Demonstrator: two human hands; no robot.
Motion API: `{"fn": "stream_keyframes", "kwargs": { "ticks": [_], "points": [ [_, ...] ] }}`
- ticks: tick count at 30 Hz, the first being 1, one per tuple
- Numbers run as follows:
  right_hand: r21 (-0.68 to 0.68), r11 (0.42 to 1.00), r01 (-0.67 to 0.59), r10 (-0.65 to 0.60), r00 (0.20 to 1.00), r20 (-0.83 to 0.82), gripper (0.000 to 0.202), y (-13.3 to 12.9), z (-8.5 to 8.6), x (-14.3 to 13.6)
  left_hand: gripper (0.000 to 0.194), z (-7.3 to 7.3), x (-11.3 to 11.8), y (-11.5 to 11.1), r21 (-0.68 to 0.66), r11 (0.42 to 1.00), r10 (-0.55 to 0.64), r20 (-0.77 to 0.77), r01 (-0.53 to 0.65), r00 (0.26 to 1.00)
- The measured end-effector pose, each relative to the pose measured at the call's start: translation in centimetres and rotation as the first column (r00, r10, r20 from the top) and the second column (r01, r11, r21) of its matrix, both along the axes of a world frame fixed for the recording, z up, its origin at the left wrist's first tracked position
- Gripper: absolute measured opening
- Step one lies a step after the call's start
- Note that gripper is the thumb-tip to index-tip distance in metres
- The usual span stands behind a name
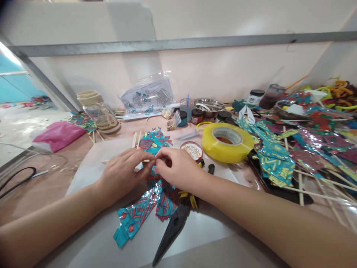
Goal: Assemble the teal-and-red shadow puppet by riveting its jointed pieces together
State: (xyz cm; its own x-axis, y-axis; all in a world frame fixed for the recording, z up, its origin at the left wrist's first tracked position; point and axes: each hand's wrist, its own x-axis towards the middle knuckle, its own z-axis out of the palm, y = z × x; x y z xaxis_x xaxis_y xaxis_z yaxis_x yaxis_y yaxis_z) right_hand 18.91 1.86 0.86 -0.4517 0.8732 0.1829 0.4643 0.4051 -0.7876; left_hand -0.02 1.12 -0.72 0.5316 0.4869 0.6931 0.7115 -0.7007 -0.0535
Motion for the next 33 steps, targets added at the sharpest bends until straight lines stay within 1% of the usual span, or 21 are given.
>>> {"fn": "stream_keyframes", "kwargs": {
  "ticks": [5,10,15,19,21,23,25,28,31,33],
  "points": [
    [0.028,0.999,-0.018,0.017,0.998,0.055,0.018,0.1,0.1,0.1,0.008,0.2,0.0,-0.1,-0.009,1.000,-0.030,-0.028,0.030,0.999],
    [0.089,0.996,-0.024,0.018,0.998,0.063,0.016,-0.1,0.4,0.1,0.006,0.2,0.0,0.0,0.021,0.999,-0.048,-0.002,0.048,0.999],
    [0.116,0.993,-0.020,0.014,0.998,0.057,0.015,-0.1,0.4,0.2,0.004,0.0,0.1,-0.1,0.004,0.999,-0.046,0.031,0.046,0.998],
    [0.198,0.979,-0.048,0.032,0.996,0.083,0.014,-0.1,1.1,0.6,0.009,0.8,0.1,-0.6,-0.050,0.996,-0.075,0.044,0.077,0.996],
    [0.253,0.965,-0.062,0.039,0.995,0.095,0.013,-0.2,1.4,0.7,0.015,1.3,0.1,-0.7,-0.091,0.989,-0.111,0.028,0.113,0.993],
    [0.318,0.945,-0.076,0.042,0.993,0.114,0.014,-0.4,1.6,0.8,0.018,1.5,-0.1,-0.8,-0.104,0.987,-0.125,0.019,0.126,0.992],
    [0.377,0.922,-0.092,0.050,0.991,0.121,0.015,-0.5,1.4,0.7,0.017,1.4,-0.2,-0.7,-0.085,0.990,-0.109,0.027,0.111,0.994],
    [0.416,0.904,-0.097,0.056,0.992,0.109,0.017,-0.7,1.0,0.5,0.009,0.9,-0.2,-0.5,-0.080,0.993,-0.079,0.056,0.083,0.995],
    [0.408,0.910,-0.078,0.039,0.994,0.103,0.016,-0.6,0.6,0.4,0.004,0.6,-0.1,-0.5,-0.087,0.992,-0.080,0.075,0.086,0.994],
    [0.388,0.919,-0.067,0.030,0.994,0.101,0.014,-0.6,0.4,0.4,0.004,0.5,0.0,-0.5,-0.066,0.994,-0.083,0.078,0.088,0.994]
  ]
}}
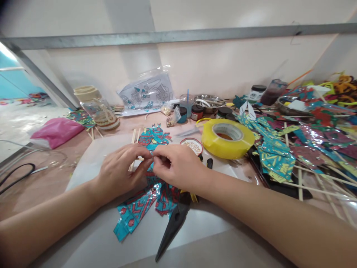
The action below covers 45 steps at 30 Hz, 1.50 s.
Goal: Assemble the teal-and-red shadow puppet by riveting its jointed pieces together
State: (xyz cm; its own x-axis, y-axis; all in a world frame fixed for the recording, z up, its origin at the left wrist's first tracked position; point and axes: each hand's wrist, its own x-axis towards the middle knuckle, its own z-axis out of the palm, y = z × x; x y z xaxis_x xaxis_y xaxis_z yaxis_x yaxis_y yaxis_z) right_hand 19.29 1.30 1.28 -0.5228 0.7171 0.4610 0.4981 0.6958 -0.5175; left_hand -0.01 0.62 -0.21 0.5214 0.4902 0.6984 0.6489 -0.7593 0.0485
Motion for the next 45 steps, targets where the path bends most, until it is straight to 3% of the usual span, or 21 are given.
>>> {"fn": "stream_keyframes", "kwargs": {
  "ticks": [12,21,37,45],
  "points": [
    [-0.213,0.977,-0.023,0.006,0.997,-0.079,0.022,0.34,0.55,0.10,0.003,-0.21,0.12,0.19,0.009,1.000,0.002,-0.040,-0.002,0.999],
    [-0.167,0.986,-0.004,0.001,1.000,-0.019,0.013,0.39,0.19,0.00,0.005,-0.35,0.19,0.23,0.019,1.000,0.017,-0.048,-0.016,0.999],
    [-0.261,0.965,-0.021,0.021,1.000,-0.005,0.016,0.74,0.15,0.01,0.008,-0.66,-0.24,0.29,-0.057,0.998,0.017,-0.055,-0.020,0.998],
    [-0.098,0.995,-0.006,-0.005,0.994,-0.111,0.012,0.21,0.38,0.12,0.012,0.31,-0.08,-0.13,-0.081,0.996,-0.026,-0.009,0.025,1.000]
  ]
}}
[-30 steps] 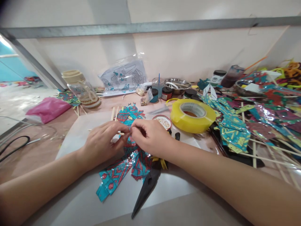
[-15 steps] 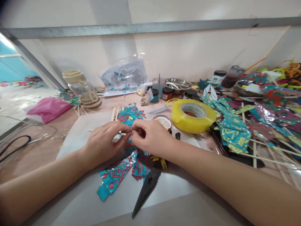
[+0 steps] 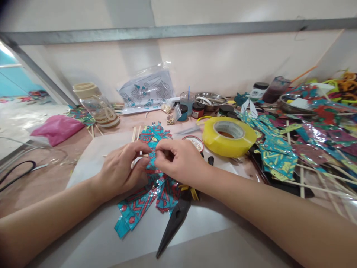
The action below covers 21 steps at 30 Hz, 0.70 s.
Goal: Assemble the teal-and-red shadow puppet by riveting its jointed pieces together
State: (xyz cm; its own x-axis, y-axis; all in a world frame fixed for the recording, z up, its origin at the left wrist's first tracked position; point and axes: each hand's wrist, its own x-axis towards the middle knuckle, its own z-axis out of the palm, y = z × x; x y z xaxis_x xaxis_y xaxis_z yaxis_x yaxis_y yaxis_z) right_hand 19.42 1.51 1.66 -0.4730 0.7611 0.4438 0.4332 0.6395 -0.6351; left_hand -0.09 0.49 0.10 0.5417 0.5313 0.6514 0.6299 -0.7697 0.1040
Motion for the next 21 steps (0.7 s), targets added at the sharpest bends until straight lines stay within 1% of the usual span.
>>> {"fn": "stream_keyframes", "kwargs": {
  "ticks": [5,10,12,15,21],
  "points": [
    [0.190,0.981,-0.031,0.026,0.999,0.030,0.013,-0.34,0.54,0.11,0.013,0.25,-0.08,0.08,0.047,0.995,-0.085,0.008,0.085,0.996],
    [0.290,0.954,-0.072,0.053,0.996,0.071,0.017,-0.62,0.51,0.17,0.015,0.19,-0.13,0.33,0.065,0.994,-0.091,-0.011,0.092,0.996],
    [0.307,0.949,-0.069,0.048,0.996,0.076,0.016,-0.67,0.43,0.16,0.015,0.20,-0.15,0.32,0.077,0.992,-0.094,-0.023,0.096,0.995],
    [0.288,0.956,-0.053,0.032,0.997,0.077,0.015,-0.66,0.41,0.12,0.015,0.23,-0.14,0.26,0.091,0.992,-0.086,-0.030,0.088,0.996],
    [0.258,0.964,-0.062,0.045,0.996,0.074,0.017,-0.59,0.62,0.06,0.015,0.27,-0.09,0.23,0.079,0.992,-0.095,-0.020,0.097,0.995]
  ]
}}
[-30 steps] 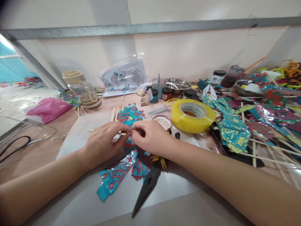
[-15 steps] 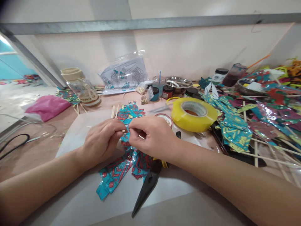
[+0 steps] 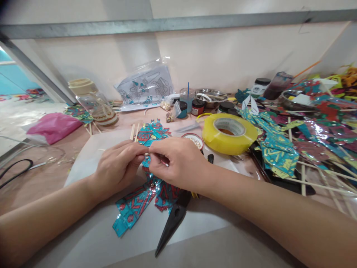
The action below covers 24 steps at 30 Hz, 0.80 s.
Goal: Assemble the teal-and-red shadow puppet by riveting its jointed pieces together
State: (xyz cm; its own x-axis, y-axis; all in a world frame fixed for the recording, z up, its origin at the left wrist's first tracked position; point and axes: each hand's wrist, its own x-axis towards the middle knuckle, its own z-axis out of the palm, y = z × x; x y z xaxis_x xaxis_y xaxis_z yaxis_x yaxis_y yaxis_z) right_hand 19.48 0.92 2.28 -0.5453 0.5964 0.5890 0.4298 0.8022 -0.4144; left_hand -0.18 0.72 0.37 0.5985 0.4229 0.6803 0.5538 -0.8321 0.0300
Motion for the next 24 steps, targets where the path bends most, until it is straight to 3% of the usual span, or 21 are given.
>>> {"fn": "stream_keyframes", "kwargs": {
  "ticks": [8,14,17,20,24],
  "points": [
    [0.033,0.999,0.020,-0.022,0.998,0.060,0.016,0.1,0.2,0.1,0.017,0.2,0.1,-0.1,0.010,1.000,0.004,-0.010,-0.004,1.000],
    [0.344,0.939,0.005,-0.107,0.955,0.277,0.018,0.4,0.3,0.8,0.016,-0.1,0.2,-0.1,0.008,0.999,0.040,-0.001,-0.040,0.999],
    [0.404,0.915,-0.004,-0.126,0.947,0.296,0.018,0.4,0.0,0.9,0.013,-0.4,0.3,0.0,0.050,0.997,0.057,-0.009,-0.057,0.998],
    [0.292,0.955,0.056,-0.131,0.961,0.244,0.019,0.1,0.0,0.6,0.012,-0.5,0.4,-0.1,0.064,0.995,0.076,0.003,-0.076,0.997],
    [-0.044,0.988,0.148,-0.139,0.977,0.161,0.022,-0.3,0.5,-0.1,0.011,-0.4,0.2,-0.1,0.145,0.985,0.100,-0.019,-0.096,0.995]
  ]
}}
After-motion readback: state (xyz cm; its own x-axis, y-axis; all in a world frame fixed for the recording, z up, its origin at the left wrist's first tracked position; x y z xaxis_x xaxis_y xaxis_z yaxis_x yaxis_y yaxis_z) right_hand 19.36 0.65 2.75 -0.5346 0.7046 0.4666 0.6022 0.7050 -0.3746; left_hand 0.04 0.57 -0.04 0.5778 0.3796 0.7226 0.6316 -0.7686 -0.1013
